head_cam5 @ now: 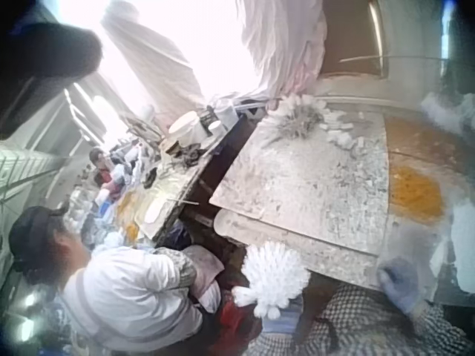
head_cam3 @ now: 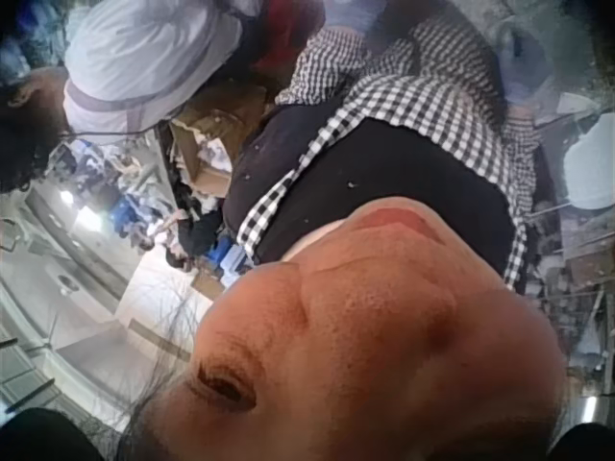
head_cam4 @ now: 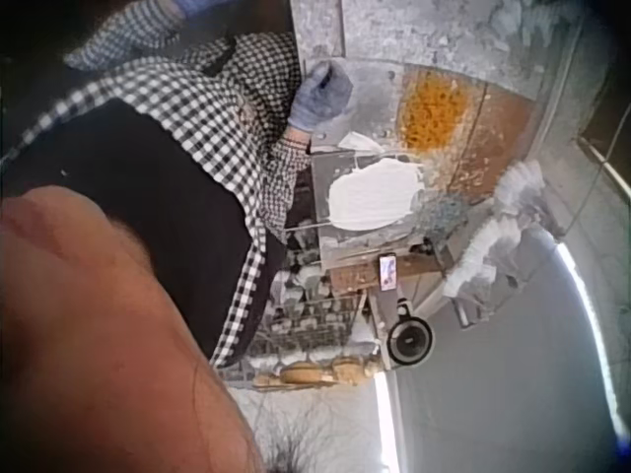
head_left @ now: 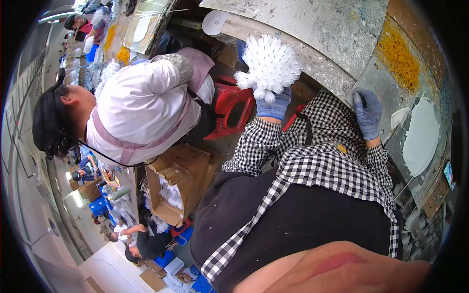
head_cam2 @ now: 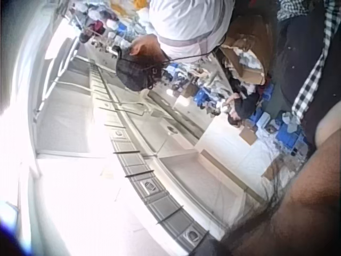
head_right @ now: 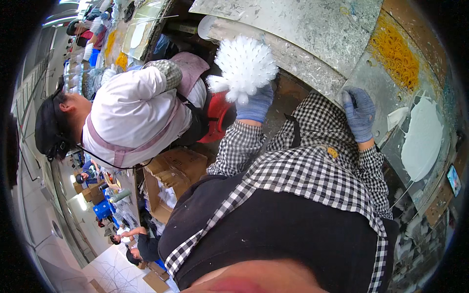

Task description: The person gathers artificial pine needle pieces into bundles, secures them with rubber bands, dips their tips into white paste, and sets the finished bundles onto the table.

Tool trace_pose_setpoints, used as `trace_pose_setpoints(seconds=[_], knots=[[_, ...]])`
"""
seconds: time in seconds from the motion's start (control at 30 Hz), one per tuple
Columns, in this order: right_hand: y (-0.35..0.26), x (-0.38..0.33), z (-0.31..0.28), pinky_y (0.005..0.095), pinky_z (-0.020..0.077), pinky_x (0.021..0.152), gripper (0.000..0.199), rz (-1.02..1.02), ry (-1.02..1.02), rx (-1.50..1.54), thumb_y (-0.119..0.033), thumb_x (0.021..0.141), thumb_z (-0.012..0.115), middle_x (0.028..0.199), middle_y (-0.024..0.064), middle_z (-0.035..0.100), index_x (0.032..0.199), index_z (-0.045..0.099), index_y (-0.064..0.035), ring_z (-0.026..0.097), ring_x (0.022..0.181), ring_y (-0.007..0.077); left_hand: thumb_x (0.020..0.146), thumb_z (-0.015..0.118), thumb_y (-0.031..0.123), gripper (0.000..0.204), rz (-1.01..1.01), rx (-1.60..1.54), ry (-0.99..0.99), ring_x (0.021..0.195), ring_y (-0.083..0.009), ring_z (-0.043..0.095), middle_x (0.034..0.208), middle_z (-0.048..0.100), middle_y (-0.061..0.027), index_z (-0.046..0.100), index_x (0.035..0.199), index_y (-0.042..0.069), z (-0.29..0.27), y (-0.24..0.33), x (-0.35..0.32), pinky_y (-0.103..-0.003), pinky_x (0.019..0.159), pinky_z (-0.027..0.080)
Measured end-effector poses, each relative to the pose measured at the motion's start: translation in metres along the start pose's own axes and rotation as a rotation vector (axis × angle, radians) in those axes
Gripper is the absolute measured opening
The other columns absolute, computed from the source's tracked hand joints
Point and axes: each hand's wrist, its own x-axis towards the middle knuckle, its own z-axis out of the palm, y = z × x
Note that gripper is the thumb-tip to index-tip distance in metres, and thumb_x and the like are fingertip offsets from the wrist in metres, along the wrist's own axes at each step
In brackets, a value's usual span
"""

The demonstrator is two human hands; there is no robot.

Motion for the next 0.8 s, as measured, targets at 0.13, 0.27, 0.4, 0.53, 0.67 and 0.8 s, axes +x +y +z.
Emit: trace_pose_setpoints(seconds=[0.13, 0.27, 0.4, 0.53, 0.67, 0.8], knots=[[-0.003, 0.004, -0.005, 0.0297, 0.0514, 0.070, 0.014, 0.058, -0.016, -0.002, -0.013, 0.092, 0.066, 0.088, 0.0094, 0.068, 0.101, 0.069, -0.0033, 0.064, 0.076, 0.0190, 0.098, 0.046, 0.036, 0.047, -0.062, -1.775, -0.136, 0.128, -0.0285, 0.050, 0.141, 0.052, -0.0123, 0.051, 0.137, 0.011, -0.031, 0.014, 0.019, -0.044, 0.110, 0.037], [0.000, 0.001, -0.009, 0.0283, 0.0509, 0.069, 0.015, 0.092, 0.000, 0.036, -0.015, 0.092, 0.066, 0.088, 0.0089, 0.067, 0.102, 0.069, -0.0041, 0.063, 0.074, 0.0170, 0.099, 0.046, 0.041, 0.051, -0.351, -2.386, -0.318, 0.134, -0.0304, 0.045, 0.146, 0.048, -0.0114, 0.048, 0.142, 0.013, -0.044, 0.011, 0.028, -0.048, 0.114, 0.033], [0.005, 0.005, -0.013, 0.0274, 0.0505, 0.070, 0.021, 0.181, -0.006, 0.016, -0.022, 0.092, 0.067, 0.090, 0.0087, 0.068, 0.102, 0.069, -0.0031, 0.063, 0.075, 0.0141, 0.095, 0.056, 0.037, 0.041, -0.454, -2.221, -0.129, 0.121, -0.0288, 0.056, 0.132, 0.060, -0.0117, 0.058, 0.124, 0.009, -0.042, 0.013, 0.048, -0.048, 0.107, 0.043], [-0.018, 0.030, -0.033, 0.0258, 0.0505, 0.076, 0.026, 0.362, 0.059, 0.309, -0.023, 0.092, 0.068, 0.099, 0.0060, 0.070, 0.111, 0.068, -0.0054, 0.064, 0.086, 0.0103, 0.094, 0.058, 0.027, 0.030, -0.062, -1.887, -0.307, 0.118, -0.0251, 0.057, 0.120, 0.064, -0.0129, 0.056, 0.118, 0.009, -0.051, 0.014, 0.063, -0.044, 0.107, 0.043], [-0.119, 0.084, -0.051, 0.0273, 0.0522, 0.079, 0.021, 0.015, -0.116, 0.266, -0.019, 0.090, 0.070, 0.095, 0.0023, 0.068, 0.109, 0.069, -0.0107, 0.065, 0.090, 0.0123, 0.081, 0.064, 0.000, 0.042, 0.022, -1.968, -0.564, 0.124, -0.0250, 0.051, 0.118, 0.059, -0.0068, 0.058, 0.122, 0.011, -0.055, 0.018, 0.070, -0.043, 0.110, 0.042], [-0.147, 0.107, -0.035, 0.0300, 0.0531, 0.076, 0.018, -0.402, -0.291, 0.179, -0.013, 0.085, 0.072, 0.088, 0.0025, 0.065, 0.103, 0.069, -0.0114, 0.065, 0.085, 0.0170, 0.071, 0.067, -0.004, 0.066, 0.069, -1.788, -0.658, 0.120, -0.0216, 0.052, 0.122, 0.053, -0.0045, 0.044, 0.131, 0.012, -0.057, 0.029, 0.078, -0.037, 0.105, 0.045]])
